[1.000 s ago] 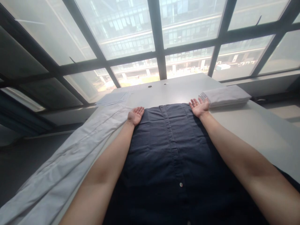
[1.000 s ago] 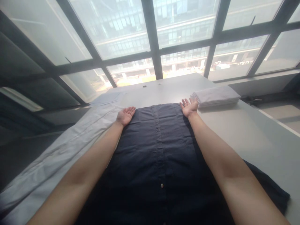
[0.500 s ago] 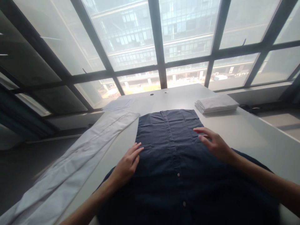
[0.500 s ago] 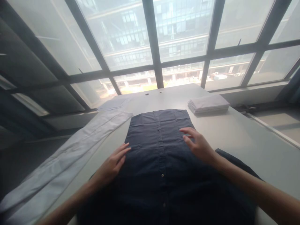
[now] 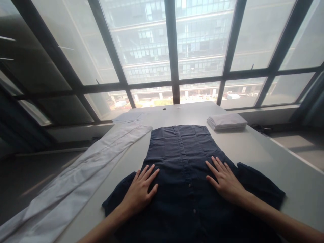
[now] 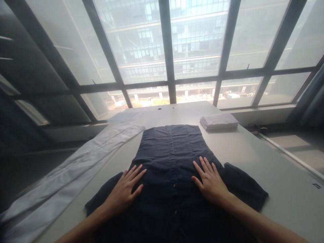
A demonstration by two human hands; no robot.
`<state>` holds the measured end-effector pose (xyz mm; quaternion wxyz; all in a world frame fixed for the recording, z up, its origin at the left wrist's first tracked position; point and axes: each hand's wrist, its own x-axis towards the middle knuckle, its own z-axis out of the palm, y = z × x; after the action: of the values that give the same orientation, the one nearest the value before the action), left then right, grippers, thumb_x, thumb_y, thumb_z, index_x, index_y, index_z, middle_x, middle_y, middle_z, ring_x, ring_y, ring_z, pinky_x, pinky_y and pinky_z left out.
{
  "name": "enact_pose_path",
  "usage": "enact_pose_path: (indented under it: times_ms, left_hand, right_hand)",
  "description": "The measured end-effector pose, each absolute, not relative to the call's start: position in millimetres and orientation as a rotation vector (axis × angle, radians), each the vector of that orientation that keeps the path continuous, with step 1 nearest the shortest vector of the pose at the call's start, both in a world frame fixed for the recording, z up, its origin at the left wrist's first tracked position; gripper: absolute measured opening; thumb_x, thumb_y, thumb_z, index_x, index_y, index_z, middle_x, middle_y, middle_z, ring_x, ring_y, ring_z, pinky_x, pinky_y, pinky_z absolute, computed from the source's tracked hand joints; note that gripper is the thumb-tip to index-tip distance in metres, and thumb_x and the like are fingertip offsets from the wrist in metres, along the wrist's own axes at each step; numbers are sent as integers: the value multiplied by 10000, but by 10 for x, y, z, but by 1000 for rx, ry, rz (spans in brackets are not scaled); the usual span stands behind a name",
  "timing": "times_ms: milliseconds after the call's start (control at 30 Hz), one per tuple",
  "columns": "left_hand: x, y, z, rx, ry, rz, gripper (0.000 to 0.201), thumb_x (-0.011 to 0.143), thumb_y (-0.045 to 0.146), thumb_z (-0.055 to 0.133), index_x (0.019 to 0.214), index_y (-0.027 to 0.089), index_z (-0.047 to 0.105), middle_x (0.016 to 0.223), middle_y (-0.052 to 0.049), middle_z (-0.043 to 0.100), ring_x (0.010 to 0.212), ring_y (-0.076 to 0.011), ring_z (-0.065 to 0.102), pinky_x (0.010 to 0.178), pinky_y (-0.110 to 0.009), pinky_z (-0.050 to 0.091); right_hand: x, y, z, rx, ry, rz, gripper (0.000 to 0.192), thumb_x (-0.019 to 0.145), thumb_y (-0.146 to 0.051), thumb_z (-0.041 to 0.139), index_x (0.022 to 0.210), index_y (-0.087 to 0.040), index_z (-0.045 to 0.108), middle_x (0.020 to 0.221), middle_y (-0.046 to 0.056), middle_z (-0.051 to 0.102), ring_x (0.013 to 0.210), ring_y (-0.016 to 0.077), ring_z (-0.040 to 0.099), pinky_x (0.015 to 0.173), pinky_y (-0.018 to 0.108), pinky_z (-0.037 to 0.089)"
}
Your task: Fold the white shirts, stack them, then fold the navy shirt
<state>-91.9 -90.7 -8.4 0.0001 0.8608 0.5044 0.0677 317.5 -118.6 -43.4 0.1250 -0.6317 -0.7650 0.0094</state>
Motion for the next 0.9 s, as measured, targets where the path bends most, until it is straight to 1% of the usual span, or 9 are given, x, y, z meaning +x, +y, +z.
enact_pose_path:
  times_ms: [167, 267, 367, 500, 600, 700, 833, 900]
  left_hand:
    - [-860, -736, -110, 2698, 1592, 231, 584, 1008, 480, 479, 1571, 362, 381, 1647, -11, 324, 1517, -320, 294, 1223, -587, 239]
    - [-830, -527, -103, 2692, 1587, 231, 575, 1007, 522, 466, 1558, 368, 409, 1624, -33, 379, 1484, -321, 363, 1227, -577, 224]
    - [-778, -231, -86, 2684, 1588, 233, 579, 1005, 538, 458, 1552, 349, 428, 1604, -60, 415, 1455, -320, 410, 1228, -570, 211]
    - [-664, 205, -36, 2647, 1625, 217, 575, 1003, 503, 451, 1547, 318, 446, 1616, -64, 394, 1473, -334, 376, 1226, -567, 207]
    - [-603, 407, 7, 2640, 1629, 200, 576, 1005, 498, 443, 1545, 297, 452, 1617, -74, 390, 1477, -334, 369, 1228, -561, 198]
    - [-625, 377, 7, 2646, 1629, 176, 583, 1013, 503, 425, 1556, 291, 433, 1630, -71, 362, 1485, -344, 353, 1225, -571, 197]
    - [-768, 53, -42, 2676, 1553, 137, 591, 1027, 535, 380, 1581, 329, 371, 1667, -40, 271, 1532, -345, 241, 1208, -613, 201]
    - [-817, -101, -30, 2675, 1524, 110, 600, 1025, 555, 374, 1584, 340, 355, 1673, -38, 256, 1538, -346, 218, 1199, -631, 208]
  right_hand:
    - [3210, -1038, -408, -1899, -2238, 58, 682, 1010, -657, 316, 1600, -316, 322, 1693, 78, 170, 1560, 313, 122, 1238, 569, 169]
    - [3246, -849, -376, -1911, -2263, 77, 707, 1003, -681, 288, 1599, -303, 333, 1692, 90, 185, 1564, 301, 104, 1242, 551, 147]
    - [3258, -569, -333, -1943, -2272, 87, 720, 1003, -677, 283, 1601, -279, 337, 1685, 113, 214, 1564, 301, 114, 1238, 542, 152]
    - [3253, -120, -269, -1987, -2262, 90, 698, 1014, -624, 314, 1611, -262, 313, 1683, 122, 226, 1561, 302, 145, 1231, 533, 164]
    - [3250, 109, -234, -2011, -2263, 112, 687, 1021, -604, 315, 1614, -257, 304, 1687, 121, 214, 1561, 300, 144, 1231, 533, 159]
    - [3253, 90, -245, -2007, -2275, 120, 672, 1031, -584, 297, 1619, -258, 288, 1690, 125, 199, 1563, 300, 130, 1229, 537, 160]
    - [3271, -248, -299, -1968, -2295, 141, 685, 1024, -615, 276, 1616, -270, 291, 1692, 132, 185, 1562, 322, 113, 1221, 557, 167]
    - [3268, -393, -280, -1968, -2302, 170, 697, 1013, -628, 304, 1608, -265, 317, 1687, 142, 202, 1558, 343, 125, 1211, 582, 177]
